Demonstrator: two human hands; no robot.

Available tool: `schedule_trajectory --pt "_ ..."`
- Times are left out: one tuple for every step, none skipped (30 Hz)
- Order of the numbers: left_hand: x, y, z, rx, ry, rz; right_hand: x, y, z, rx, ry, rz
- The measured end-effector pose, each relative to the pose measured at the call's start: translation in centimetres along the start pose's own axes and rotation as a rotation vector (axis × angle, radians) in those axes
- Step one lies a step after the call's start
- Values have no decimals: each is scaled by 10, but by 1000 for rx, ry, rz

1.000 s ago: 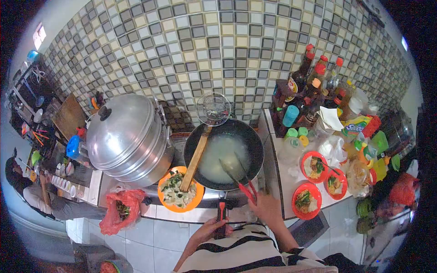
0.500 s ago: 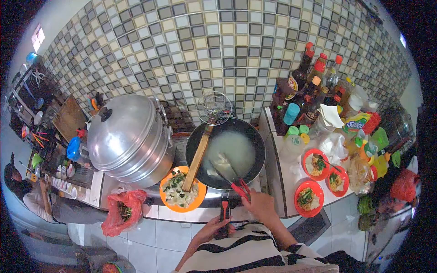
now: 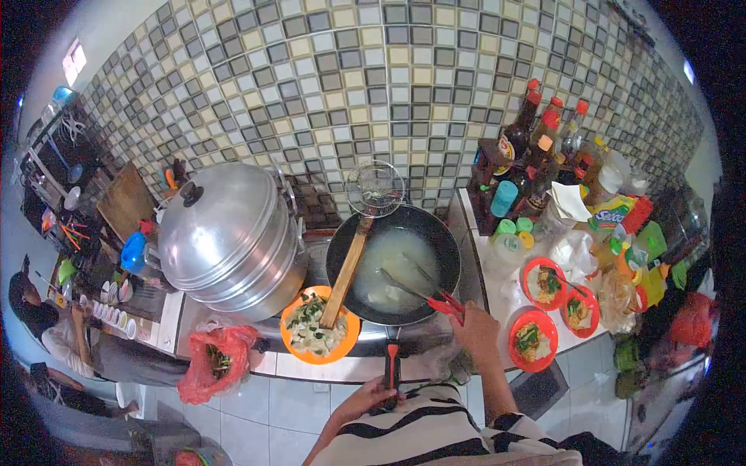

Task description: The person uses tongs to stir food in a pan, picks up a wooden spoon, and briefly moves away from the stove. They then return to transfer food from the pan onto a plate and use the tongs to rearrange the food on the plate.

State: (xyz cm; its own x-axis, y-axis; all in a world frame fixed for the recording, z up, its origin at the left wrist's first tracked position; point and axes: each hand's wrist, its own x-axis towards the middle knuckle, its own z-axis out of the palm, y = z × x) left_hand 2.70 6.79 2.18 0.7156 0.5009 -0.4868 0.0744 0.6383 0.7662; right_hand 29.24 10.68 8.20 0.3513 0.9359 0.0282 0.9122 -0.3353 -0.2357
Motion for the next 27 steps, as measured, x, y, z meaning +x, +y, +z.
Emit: schedule_trajectory --pt "-2 2 1 6 -1 2 1 0 0 22 -20 49" --pt "-5 4 3 1 -1 -9 -1 -3 -1 25 -15 52" --pt "-7 4 3 -6 -1 -21 -3 -5 -3 39 -5 76" --pt "-2 -9 -6 46 -21 20 -5 -6 -5 51 6 100" --pt "-2 -15 -8 51 -25 24 -6 -6 -2 53 13 102" --pt "-3 -15 -8 72 -22 -6 -9 -6 4 53 22 91" --pt "-2 -12 -9 94 -19 -36 -11 -6 8 54 31 81" --pt "-3 -10 -8 90 -23 -54 -13 -8 9 55 40 82" --pt "-3 -8 -7 95 -26 -49 -16 -13 8 64 -14 70" --pt "-4 -8 -7 128 -32 -15 -20 -17 8 73 -70 57" --pt "-5 -7 -6 162 -38 18 -23 -20 10 72 -64 57" --pt "-10 2 0 104 -37 -8 -28 -22 13 94 -56 23" --pt "-9 2 -2 108 -39 -1 -31 -25 16 116 -47 -13" --pt "-8 -2 -3 121 -43 11 -34 -28 19 116 -39 -14" --pt "-6 -3 -3 135 -48 24 -36 -32 23 106 -62 -23" --pt "-6 -3 -2 77 -78 39 -39 -35 26 96 -87 -30" --pt "-7 -2 -2 80 -81 43 -41 -38 28 95 -81 -29" --pt "-12 11 5 133 -50 -31 -42 -41 29 81 -86 -49" --pt "-15 16 9 182 -18 -108 -44 -42 28 67 -97 -68" --pt "-11 -2 2 38 -65 -96 -46 -43 27 64 -100 -66" --pt "-11 -2 2 37 -65 -100 -48 -45 24 107 -120 -74" --pt "-12 -1 2 32 -81 -132 -49 -46 23 153 -139 -80" --pt "-13 -1 1 27 -97 -165 -51 -46 25 158 -141 -76" --pt "-13 -3 0 32 -97 -171 -51 -45 28 124 -135 -104" --pt "-11 -5 0 39 -83 -148 -50 -44 31 89 -126 -130" --pt "-10 -10 -1 44 -70 -127 -50 -42 33 94 -125 -123" --pt "-6 -16 -5 49 -72 -134 -50 -41 35 111 -147 -135"
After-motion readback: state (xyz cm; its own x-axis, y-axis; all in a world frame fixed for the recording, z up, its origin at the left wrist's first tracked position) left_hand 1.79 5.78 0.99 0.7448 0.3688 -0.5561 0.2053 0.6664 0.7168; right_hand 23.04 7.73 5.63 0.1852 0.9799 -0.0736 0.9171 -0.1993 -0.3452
